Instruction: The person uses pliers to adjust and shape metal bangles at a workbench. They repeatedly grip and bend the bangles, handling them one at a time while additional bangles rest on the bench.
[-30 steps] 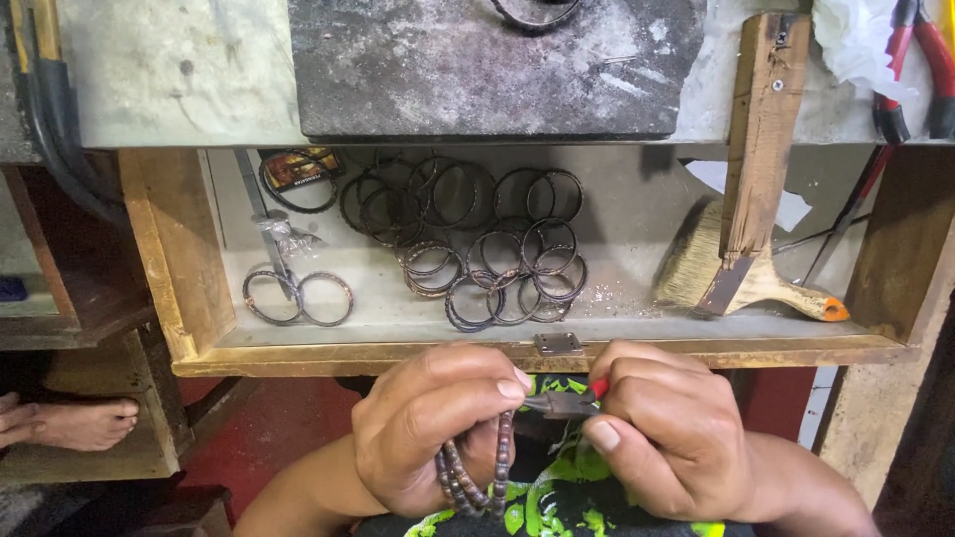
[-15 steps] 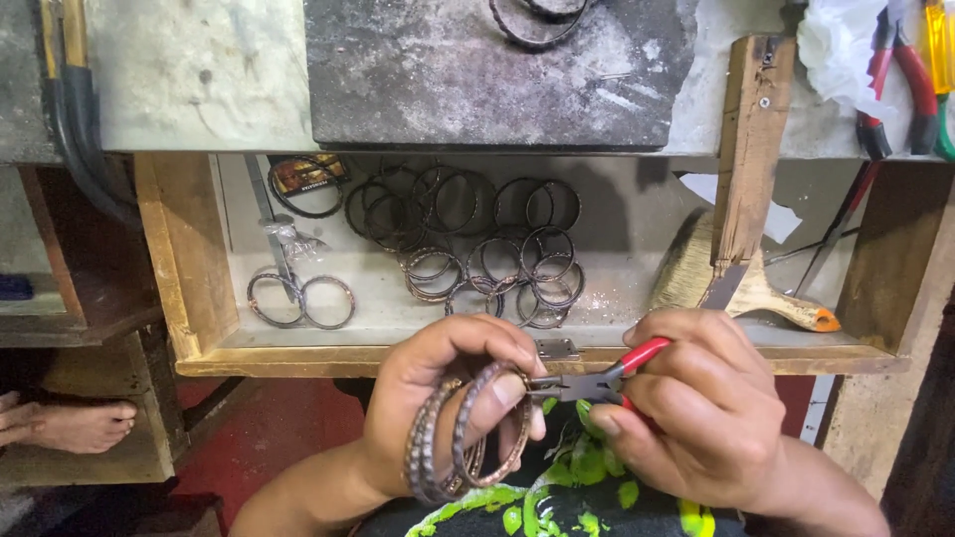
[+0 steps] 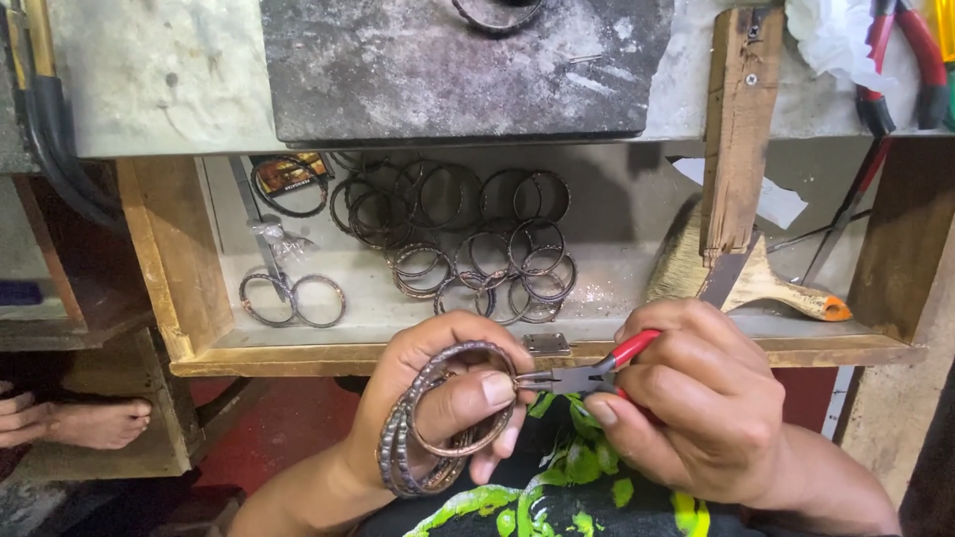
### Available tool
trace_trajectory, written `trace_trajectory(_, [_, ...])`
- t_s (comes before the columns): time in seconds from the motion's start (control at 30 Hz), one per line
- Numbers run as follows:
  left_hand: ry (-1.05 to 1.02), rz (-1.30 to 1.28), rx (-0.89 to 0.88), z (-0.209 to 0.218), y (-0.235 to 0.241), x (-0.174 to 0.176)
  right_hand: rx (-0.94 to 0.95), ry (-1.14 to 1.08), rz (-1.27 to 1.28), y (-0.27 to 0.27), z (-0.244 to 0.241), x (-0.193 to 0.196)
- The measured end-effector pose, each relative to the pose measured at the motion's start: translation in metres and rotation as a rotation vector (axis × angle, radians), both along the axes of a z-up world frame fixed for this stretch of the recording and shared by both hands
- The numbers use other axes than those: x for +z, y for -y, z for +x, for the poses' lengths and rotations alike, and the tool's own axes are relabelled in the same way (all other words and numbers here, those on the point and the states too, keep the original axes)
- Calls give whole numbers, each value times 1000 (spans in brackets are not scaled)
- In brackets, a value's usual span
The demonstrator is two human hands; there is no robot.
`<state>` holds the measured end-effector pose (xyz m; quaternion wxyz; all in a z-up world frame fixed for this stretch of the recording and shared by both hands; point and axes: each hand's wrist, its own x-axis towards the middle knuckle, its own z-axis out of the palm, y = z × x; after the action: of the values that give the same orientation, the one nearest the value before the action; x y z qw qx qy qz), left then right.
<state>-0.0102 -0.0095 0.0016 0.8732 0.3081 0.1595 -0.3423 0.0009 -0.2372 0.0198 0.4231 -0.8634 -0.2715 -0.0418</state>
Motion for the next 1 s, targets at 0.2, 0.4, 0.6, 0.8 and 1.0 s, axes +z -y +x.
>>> trace_trajectory(0.2, [-116, 53, -40, 1, 2, 4, 45, -21, 39, 4, 2, -4])
trace_trajectory(0.4, [-27, 33, -26, -3, 2, 1, 59, 52, 27, 5, 4, -1])
trace_trajectory(0.6, [183, 218, 28, -2, 3, 12, 83, 246, -209, 13, 1, -4])
trace_trajectory(0.8, [201, 258, 15, -6, 1, 11, 25, -18, -79, 7, 1, -1])
trace_trajectory(1.0, [112, 96, 59, -2, -2, 5, -5, 133, 34, 25, -27, -33])
